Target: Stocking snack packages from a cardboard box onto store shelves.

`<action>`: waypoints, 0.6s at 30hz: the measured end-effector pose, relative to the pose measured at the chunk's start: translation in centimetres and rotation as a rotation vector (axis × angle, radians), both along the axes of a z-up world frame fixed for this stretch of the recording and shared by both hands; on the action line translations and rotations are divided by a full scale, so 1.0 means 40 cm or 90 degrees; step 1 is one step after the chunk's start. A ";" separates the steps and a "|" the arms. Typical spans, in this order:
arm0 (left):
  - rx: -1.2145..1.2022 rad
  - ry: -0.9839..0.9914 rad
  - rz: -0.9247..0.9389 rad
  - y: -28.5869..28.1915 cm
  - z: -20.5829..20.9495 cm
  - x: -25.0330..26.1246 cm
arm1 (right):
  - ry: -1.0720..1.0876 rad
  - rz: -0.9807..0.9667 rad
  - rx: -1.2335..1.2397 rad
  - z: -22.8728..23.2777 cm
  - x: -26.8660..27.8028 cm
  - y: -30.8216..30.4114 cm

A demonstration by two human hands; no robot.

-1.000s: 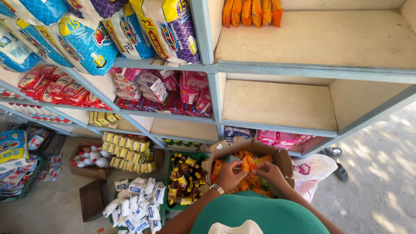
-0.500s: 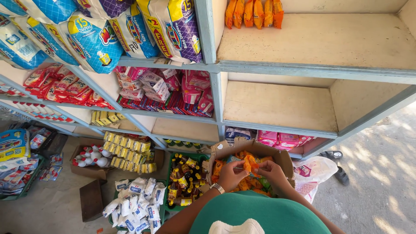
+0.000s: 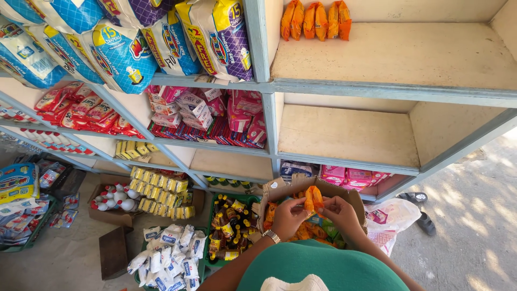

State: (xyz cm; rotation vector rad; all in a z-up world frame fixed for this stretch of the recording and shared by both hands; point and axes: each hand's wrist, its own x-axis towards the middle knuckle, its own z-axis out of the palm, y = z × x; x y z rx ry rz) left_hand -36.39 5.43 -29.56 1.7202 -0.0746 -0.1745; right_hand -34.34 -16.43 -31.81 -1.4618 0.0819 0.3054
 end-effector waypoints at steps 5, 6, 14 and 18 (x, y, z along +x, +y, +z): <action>-0.039 -0.084 0.017 -0.009 0.109 0.015 | -0.071 -0.031 -0.003 0.095 -0.002 0.009; -0.038 -0.087 0.015 -0.012 0.129 0.022 | -0.073 -0.033 -0.002 0.115 0.004 0.010; -0.055 -0.285 0.028 -0.036 0.359 0.077 | -0.327 -0.090 0.020 0.369 0.036 0.011; 0.024 -0.396 0.038 -0.042 0.498 0.109 | -0.439 -0.103 -0.003 0.507 0.048 0.003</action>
